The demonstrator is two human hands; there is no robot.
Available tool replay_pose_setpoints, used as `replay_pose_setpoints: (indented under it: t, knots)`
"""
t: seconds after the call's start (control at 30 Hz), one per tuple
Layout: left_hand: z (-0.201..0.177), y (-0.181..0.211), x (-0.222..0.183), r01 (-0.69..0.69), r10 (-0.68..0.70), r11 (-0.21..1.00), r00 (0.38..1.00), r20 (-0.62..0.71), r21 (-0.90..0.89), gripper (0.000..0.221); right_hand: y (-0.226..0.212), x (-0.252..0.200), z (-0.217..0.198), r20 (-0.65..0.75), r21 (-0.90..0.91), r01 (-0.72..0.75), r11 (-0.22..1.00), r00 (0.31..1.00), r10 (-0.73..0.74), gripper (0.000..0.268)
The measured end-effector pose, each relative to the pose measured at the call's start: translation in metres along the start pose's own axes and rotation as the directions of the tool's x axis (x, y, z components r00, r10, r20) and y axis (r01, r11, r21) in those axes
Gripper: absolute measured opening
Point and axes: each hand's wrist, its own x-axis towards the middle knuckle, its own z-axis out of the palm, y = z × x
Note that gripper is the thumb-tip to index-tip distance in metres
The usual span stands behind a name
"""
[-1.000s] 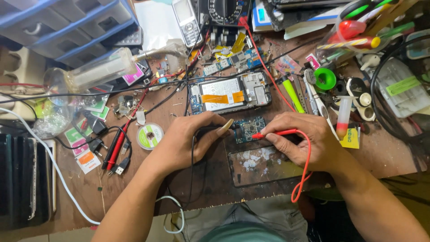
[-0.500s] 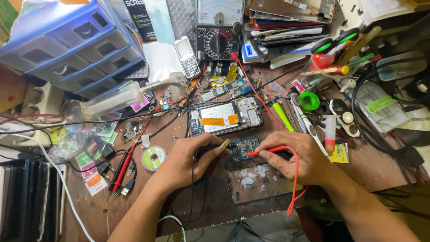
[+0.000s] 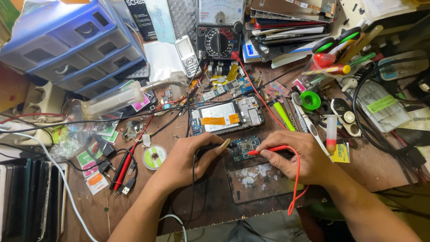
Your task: Using multimeter probes to test electrical components on a smartphone motherboard.
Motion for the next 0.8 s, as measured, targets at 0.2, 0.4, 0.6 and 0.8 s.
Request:
replay_pose_setpoints:
  t: [0.2, 0.4, 0.6, 0.8]
  knots:
    - [-0.001, 0.002, -0.001, -0.025, 0.025, 1.000, 1.000, -0.011, 0.000, 0.014, -0.007, 0.001, -0.002, 0.013, -0.018, 0.009, 1.000, 1.000, -0.009, 0.007]
    - [-0.001, -0.003, -0.004, -0.056, 0.056, 0.998, 0.998, -0.008, 0.013, 0.015, -0.007, 0.001, -0.002, 0.028, -0.014, 0.012, 1.000, 1.000, -0.012, 0.006]
    - [-0.001, -0.005, -0.003, -0.055, 0.055, 0.998, 0.998, -0.006, 0.009, 0.015, -0.008, 0.001, -0.002, 0.024, 0.005, 0.012, 1.000, 1.000, -0.012, 0.006]
    - [-0.001, -0.004, -0.003, -0.051, 0.051, 0.999, 0.999, 0.000, 0.005, 0.015, -0.007, 0.000, -0.002, 0.035, -0.001, 0.021, 1.000, 0.999, -0.021, 0.006]
